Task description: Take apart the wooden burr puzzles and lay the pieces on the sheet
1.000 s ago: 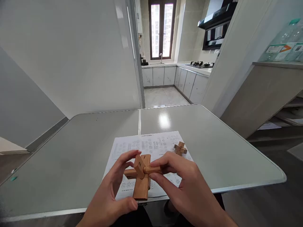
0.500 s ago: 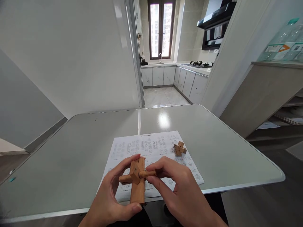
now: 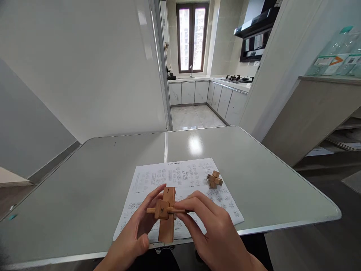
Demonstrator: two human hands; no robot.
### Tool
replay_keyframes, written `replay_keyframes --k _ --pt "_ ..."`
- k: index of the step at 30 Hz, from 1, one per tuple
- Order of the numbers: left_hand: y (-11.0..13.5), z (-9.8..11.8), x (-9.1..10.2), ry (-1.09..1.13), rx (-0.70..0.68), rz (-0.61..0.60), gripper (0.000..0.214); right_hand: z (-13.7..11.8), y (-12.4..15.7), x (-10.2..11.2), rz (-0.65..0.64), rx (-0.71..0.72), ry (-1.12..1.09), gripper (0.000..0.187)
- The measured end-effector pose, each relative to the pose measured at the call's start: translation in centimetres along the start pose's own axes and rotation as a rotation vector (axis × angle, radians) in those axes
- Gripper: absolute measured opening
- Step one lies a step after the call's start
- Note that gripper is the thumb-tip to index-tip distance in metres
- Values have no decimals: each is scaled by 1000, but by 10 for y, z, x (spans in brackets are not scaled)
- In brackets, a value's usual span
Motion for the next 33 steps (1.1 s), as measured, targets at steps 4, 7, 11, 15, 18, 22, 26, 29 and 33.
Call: replay_keyframes --k 4,7,11,15,18,22,26,29,33 --pt "0 0 0 104 84 -42 100 -8 -1 -1 42 146 47 28" --pt "0 5 -4 91 127 -22 96 -12 0 0 55 220 68 28" --pt "-2 8 -9 66 132 19 92 -13 3 0 45 240 98 26" --pt "-3 4 -9 79 80 34 88 -12 4 -1 34 236 108 27" --pt "-2 2 -8 73 79 29 88 -10 5 -2 38 237 105 27" --pt "1 4 -8 12 85 -16 91 -8 7 -3 46 229 82 26" --pt "5 7 -6 -108 54 -18 111 -4 8 -4 30 180 36 25" --pt "6 9 -4 -225 4 8 124 -1 7 -5 20 122 -4 20" --pt "5 8 0 -325 -19 37 113 1 6 -5 -18 16 -45 14"
Point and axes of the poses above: each hand's wrist, its own y-axis away from the middle knuckle, its own x-axis out of the back of the hand, z = x × y, the point moved 4 cm from there along -y, towards the middle knuckle, and after that the axes turned 15 degrees about y, right-handed, at the moved point
